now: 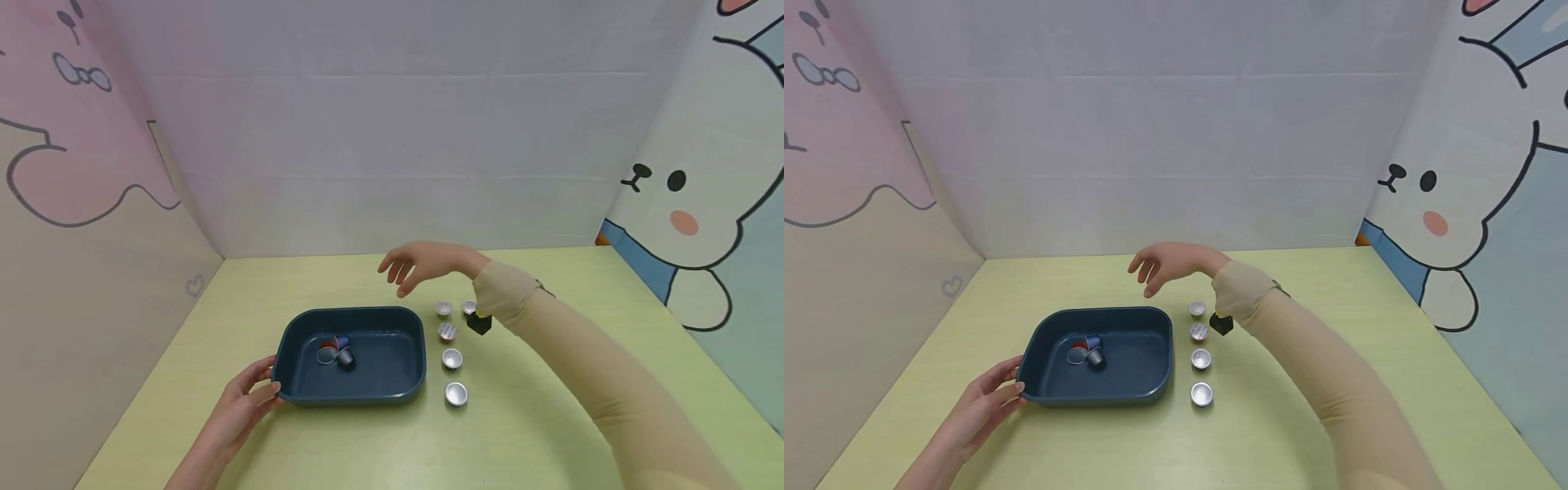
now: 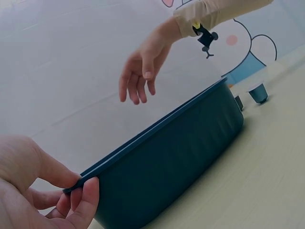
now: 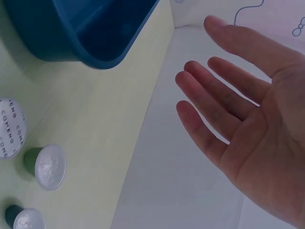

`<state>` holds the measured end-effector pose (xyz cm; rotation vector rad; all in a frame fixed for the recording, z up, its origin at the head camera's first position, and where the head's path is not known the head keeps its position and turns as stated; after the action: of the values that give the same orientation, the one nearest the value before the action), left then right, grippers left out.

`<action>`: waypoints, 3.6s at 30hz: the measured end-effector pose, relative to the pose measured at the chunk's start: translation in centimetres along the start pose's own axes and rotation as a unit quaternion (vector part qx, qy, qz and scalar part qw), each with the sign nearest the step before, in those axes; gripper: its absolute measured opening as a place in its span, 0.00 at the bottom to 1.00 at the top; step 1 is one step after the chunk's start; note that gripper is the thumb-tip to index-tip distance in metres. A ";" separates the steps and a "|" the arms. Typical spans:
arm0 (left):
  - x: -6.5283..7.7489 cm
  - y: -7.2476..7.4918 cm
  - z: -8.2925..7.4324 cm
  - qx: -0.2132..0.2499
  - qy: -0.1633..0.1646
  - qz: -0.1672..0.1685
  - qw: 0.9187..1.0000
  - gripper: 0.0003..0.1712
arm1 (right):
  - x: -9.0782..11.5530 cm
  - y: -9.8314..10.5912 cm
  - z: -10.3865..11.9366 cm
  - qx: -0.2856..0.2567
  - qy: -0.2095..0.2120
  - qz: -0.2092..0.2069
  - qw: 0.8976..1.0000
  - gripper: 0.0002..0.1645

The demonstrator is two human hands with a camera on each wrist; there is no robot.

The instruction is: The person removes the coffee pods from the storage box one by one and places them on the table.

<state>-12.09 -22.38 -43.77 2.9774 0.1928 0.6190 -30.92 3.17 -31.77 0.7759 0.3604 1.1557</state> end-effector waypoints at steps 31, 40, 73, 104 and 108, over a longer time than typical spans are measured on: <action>-0.1 0.0 0.0 0.002 -0.004 0.007 1.000 0.33 | -8.2 -9.2 3.4 0.055 0.017 0.091 0.994 0.33; -0.1 -0.2 -0.2 0.003 -0.010 0.011 1.000 0.33 | -9.6 -11.5 2.3 0.126 -0.016 0.120 0.985 0.38; 0.1 -0.4 -0.2 0.007 -0.011 0.013 1.000 0.34 | -10.9 -14.2 1.4 0.139 0.000 0.117 0.983 0.26; 0.2 -0.4 0.0 0.000 -0.006 0.002 1.000 0.34 | -9.1 -9.8 3.6 0.075 0.057 0.056 0.994 0.21; 0.2 -0.5 0.0 0.000 -0.009 0.003 1.000 0.34 | -8.5 -8.7 3.7 0.050 0.062 0.041 0.996 0.22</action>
<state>-11.95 -21.87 -43.77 2.9844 0.1835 0.5917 -25.95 -7.56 -36.48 0.8146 0.4964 1.2741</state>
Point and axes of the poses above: each hand's wrist, its own x-axis away from the middle knuckle, its own y-axis out of the back of the hand, z = x × y, the point moved 9 cm from there along -x, towards the middle knuckle, and after that the axes turned 7 degrees about y, right-handed, at the moved point
